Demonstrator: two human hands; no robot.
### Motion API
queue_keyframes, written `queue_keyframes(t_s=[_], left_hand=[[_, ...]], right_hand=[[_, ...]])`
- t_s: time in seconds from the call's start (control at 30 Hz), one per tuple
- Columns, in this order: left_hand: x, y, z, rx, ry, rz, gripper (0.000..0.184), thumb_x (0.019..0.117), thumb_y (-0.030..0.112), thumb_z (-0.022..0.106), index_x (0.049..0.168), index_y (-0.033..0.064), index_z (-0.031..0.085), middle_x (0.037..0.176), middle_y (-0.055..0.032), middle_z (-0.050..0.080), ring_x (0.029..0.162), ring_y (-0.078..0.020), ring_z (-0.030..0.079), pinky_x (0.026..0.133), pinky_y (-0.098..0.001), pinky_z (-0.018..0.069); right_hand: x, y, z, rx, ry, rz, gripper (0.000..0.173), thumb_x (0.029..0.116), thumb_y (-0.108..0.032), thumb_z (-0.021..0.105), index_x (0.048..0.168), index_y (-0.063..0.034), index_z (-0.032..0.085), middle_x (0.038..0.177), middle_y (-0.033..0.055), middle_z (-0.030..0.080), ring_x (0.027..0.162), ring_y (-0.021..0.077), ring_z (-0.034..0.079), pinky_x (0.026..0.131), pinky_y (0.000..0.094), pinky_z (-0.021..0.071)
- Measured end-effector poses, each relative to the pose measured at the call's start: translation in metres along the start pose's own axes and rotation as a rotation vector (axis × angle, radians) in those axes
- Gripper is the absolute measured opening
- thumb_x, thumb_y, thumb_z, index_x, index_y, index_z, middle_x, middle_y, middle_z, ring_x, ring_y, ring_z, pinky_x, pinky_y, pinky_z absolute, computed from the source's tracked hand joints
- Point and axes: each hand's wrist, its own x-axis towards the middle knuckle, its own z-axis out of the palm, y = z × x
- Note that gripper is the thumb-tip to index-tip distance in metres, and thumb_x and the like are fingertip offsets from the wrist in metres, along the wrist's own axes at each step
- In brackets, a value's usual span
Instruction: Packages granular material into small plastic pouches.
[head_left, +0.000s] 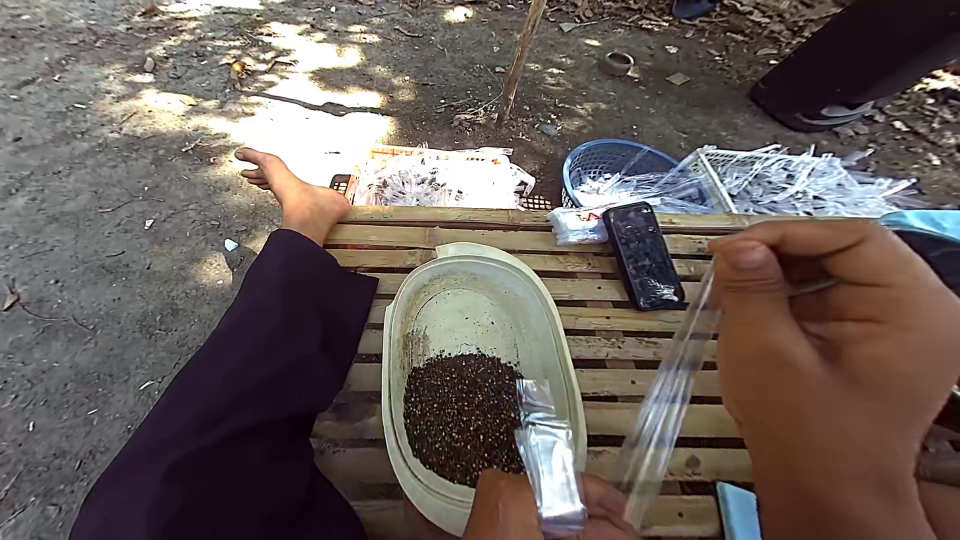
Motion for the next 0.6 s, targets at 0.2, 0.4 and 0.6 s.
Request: queue_keyframes(t_s=[0.2,0.4,0.6], left_hand=[[-0.01,-0.006,-0.011,-0.481,0.174,-0.007,0.018,0.0963,-0.006,0.057,0.107,0.001,0.069,0.089,0.002,0.076,0.066,0.0044,0.061,0.056,-0.0148,0.0487],[-0.011,-0.012,-0.008,-1.221,0.296,-0.098,0.022,0.1052,0.008,0.049,0.119,0.0112,0.066,0.1,0.0025,0.075,0.056,0.0038,0.056,0.051,-0.0132,0.0473],[-0.005,-0.015,-0.011,-1.042,0.47,-0.191,0.04,0.1059,-0.001,0.032,0.144,0.0083,0.032,0.112,-0.0011,0.074,0.048,0.0045,0.049,0.046,-0.0125,0.0439]], right_hand=[[-0.038,0.037,0.006,0.027,-0.119,0.453,0.018,0.1053,-0.02,0.052,0.1,-0.0038,0.059,0.076,-0.0059,0.052,0.059,-0.0036,0.047,0.054,0.0149,0.0407],[-0.146,0.027,0.02,0.118,-0.52,0.562,0.025,0.0987,-0.019,0.06,0.091,0.0035,0.069,0.073,0.0056,0.063,0.065,0.0081,0.06,0.062,0.0263,0.0509],[-0.159,-0.018,-0.001,0.229,-0.687,0.482,0.028,0.0987,-0.015,0.064,0.085,0.0094,0.068,0.073,0.0154,0.062,0.065,0.0152,0.058,0.061,0.0275,0.0477]])
